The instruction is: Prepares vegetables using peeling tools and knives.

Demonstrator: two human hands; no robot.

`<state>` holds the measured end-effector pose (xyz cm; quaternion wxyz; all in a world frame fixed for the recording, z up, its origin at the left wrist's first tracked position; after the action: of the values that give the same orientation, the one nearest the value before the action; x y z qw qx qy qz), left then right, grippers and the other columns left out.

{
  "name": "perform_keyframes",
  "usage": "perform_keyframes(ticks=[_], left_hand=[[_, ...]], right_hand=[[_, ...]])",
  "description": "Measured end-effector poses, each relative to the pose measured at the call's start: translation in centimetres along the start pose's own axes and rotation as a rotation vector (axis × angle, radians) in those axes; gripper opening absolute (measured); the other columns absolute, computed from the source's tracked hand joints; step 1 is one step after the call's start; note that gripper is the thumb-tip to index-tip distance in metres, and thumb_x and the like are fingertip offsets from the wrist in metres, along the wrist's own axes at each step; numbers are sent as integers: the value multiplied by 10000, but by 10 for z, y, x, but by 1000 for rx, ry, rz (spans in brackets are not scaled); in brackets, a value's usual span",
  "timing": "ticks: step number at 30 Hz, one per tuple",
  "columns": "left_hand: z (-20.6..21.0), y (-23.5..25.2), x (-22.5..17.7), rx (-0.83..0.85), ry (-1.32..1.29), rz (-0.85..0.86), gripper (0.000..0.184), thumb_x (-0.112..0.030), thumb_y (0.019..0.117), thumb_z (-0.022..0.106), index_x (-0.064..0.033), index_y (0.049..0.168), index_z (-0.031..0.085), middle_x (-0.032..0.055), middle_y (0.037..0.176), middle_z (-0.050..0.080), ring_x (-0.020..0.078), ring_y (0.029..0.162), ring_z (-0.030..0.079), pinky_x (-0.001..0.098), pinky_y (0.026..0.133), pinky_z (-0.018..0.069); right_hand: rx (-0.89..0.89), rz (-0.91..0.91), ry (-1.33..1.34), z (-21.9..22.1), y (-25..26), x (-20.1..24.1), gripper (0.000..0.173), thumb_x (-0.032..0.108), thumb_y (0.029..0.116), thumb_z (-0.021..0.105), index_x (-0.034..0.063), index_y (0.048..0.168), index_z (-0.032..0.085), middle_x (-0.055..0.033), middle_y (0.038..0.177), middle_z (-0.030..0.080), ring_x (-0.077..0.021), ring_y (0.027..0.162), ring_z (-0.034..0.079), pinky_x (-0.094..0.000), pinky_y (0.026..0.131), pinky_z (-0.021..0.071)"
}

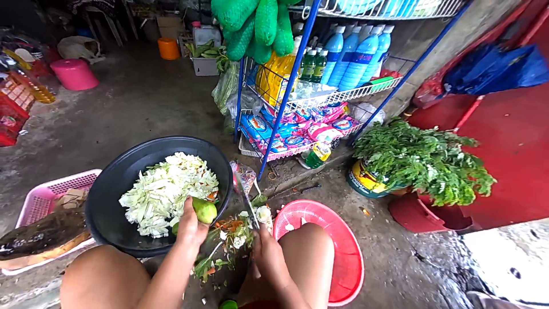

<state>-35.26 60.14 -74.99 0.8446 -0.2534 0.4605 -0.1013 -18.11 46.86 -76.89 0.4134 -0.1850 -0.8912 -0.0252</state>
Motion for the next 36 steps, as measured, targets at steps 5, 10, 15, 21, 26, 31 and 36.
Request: perform_keyframes(ticks=[5,10,15,21,26,31,36], left_hand=[[-59,79,-51,-44,1113,297,625,-459,1077,497,35,1458,462,282,1366,584,372,1289,580,553,1094,450],[-101,131,-52,-42,1946,89,727,-503,1012,601,43,1470,456,299,1422,552,470,1332,542,632,1078,451],[-96,148,-11,241,2153,142,485,-173,965,653,14,1402,553,275,1452,519,475,1379,471,637,1092,439],[-94,158,27,351,2377,-28,545,-255,901,727,-26,1378,596,215,1446,547,443,1382,475,630,1050,477],[-97,177,32,321,2508,-151,648,-429,747,839,-7,1220,698,229,1425,563,447,1345,507,660,1026,478],[-95,172,14,419,2309,-263,817,-408,804,835,-9,1440,514,281,1363,595,466,1284,565,683,1025,459],[-76,120,-34,508,1738,-142,739,-130,871,800,-47,1481,391,281,1315,592,415,1053,686,569,897,585]], right_hand=[[141,295,766,16,11,-29,376,218,1131,389,42,1463,407,-51,667,525,-155,493,552,-325,482,535],[176,409,896,42,21,-46,349,226,1133,407,49,1433,426,-59,656,513,-156,466,539,-311,444,525],[234,421,862,59,30,-64,342,240,1122,430,66,1416,450,-63,657,518,-170,494,550,-325,469,528],[237,449,802,64,41,-65,288,193,1104,474,43,1349,492,-66,697,545,-155,504,555,-312,479,531],[266,429,803,66,41,-61,331,183,1087,520,49,1388,489,-66,720,554,-150,508,552,-311,485,529],[263,361,761,61,34,-62,393,211,1097,502,55,1454,455,-65,773,576,-146,553,569,-319,535,541],[245,102,333,46,18,-41,363,257,1097,434,36,1370,527,-115,820,639,-231,656,657,-445,670,591]])
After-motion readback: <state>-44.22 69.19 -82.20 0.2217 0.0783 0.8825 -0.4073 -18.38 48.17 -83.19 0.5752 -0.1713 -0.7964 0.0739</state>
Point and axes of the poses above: each hand's wrist, its own y-axis towards the middle knuckle, its own z-axis out of the palm, x = y × z, the point moved 4 cm from there along y, towards the middle knuckle
